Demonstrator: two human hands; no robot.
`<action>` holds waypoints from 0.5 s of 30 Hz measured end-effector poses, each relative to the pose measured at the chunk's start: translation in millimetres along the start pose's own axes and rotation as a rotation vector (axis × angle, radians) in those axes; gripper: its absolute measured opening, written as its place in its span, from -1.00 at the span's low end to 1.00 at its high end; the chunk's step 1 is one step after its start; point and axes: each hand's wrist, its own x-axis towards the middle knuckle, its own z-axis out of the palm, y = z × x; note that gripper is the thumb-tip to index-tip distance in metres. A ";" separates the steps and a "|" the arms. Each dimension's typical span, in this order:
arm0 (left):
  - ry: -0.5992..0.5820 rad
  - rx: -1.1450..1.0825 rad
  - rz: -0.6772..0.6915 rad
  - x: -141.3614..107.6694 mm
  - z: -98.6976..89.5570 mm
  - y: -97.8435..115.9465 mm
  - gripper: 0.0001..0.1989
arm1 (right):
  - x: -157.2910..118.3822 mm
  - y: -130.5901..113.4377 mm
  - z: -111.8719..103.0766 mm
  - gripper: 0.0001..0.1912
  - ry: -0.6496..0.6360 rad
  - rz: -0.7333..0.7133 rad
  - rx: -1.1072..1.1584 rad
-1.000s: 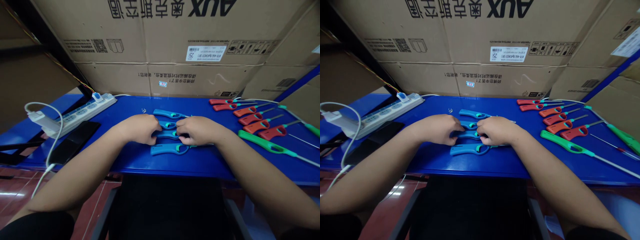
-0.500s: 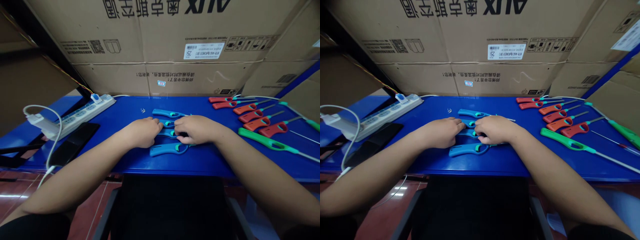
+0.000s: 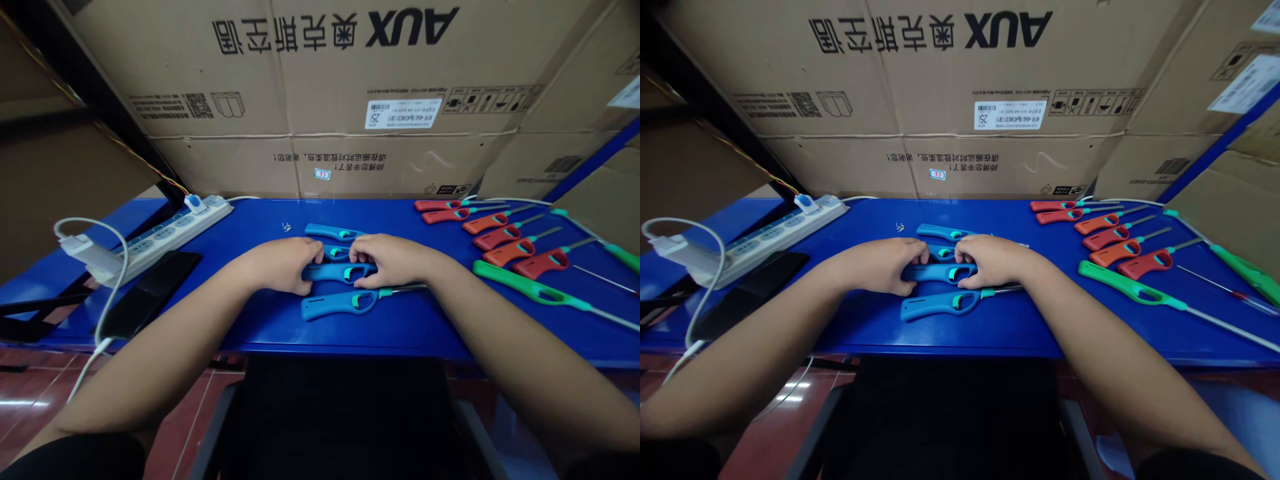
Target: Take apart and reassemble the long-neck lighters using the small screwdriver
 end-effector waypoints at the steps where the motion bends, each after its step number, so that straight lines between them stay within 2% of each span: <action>1: 0.007 -0.002 -0.004 -0.4 0.2 -0.6 -0.67 | 0.1 -0.9 -0.2 -0.66 0.003 0.017 0.009; 15: 0.024 -0.014 -0.087 -2.8 -2.9 3.4 -0.69 | -2.8 -11.2 -0.7 -0.66 0.014 0.181 -0.009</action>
